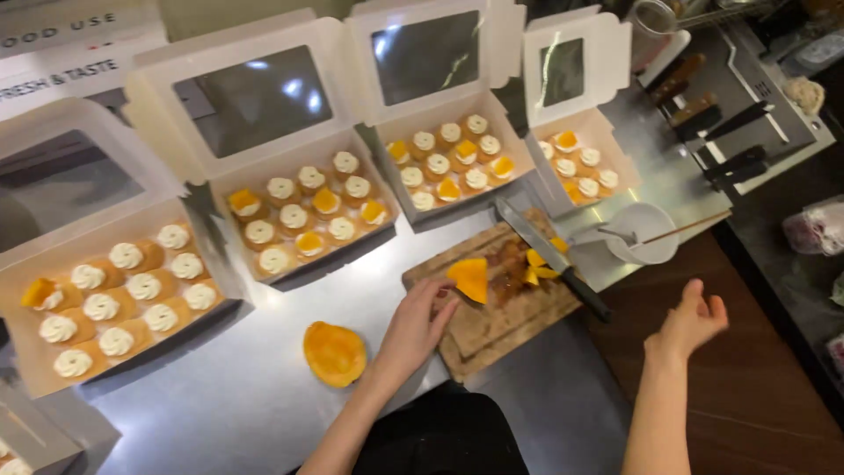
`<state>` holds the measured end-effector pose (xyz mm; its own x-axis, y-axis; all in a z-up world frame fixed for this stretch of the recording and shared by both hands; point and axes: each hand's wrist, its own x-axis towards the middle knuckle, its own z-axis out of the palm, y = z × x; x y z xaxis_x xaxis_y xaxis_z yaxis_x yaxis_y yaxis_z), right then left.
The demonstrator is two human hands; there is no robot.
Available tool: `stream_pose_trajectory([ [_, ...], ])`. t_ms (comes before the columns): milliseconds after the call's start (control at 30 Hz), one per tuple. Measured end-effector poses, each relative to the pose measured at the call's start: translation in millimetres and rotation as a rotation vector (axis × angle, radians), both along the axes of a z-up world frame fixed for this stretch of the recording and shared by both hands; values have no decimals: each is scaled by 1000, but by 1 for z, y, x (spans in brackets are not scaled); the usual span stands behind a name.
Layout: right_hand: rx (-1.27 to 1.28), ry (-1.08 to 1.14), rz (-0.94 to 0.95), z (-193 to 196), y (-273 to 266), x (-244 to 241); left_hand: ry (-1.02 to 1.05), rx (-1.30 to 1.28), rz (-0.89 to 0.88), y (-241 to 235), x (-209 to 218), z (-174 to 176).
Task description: Slicing mangoes and placing the pieces on top of frosted cupcakes in boxes.
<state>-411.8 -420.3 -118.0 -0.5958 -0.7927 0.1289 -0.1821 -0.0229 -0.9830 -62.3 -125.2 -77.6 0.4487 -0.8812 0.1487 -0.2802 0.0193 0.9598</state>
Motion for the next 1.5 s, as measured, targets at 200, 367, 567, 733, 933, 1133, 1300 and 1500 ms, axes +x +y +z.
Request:
stream_pose_trajectory([
  [200,135,-78,227,-23,-94,-19,-241,282,-159,-112,-94,-21],
  [367,218,-10,264,-61,-179,-32,-595,442,83,-171,-144,-80],
  [567,-97,525,608,1,-152,-25,-861,364,46,-158,-146,-85],
  [733,-192,767,829,2,-115,-45,-761,181,154,-149,-160,-63],
  [933,-276,656,758,33,-99,-60,-521,145,256,-162,-169,-72],
  [1133,-297,342,711,94,-66,-41,-331,137,246,-171,-168,-96],
  [1300,-207,99,986,92,-45,-1,-20,167,280,-164,-172,-48],
  [1500,-240,122,1504,126,-52,44,349,172,133,-139,-173,41],
])
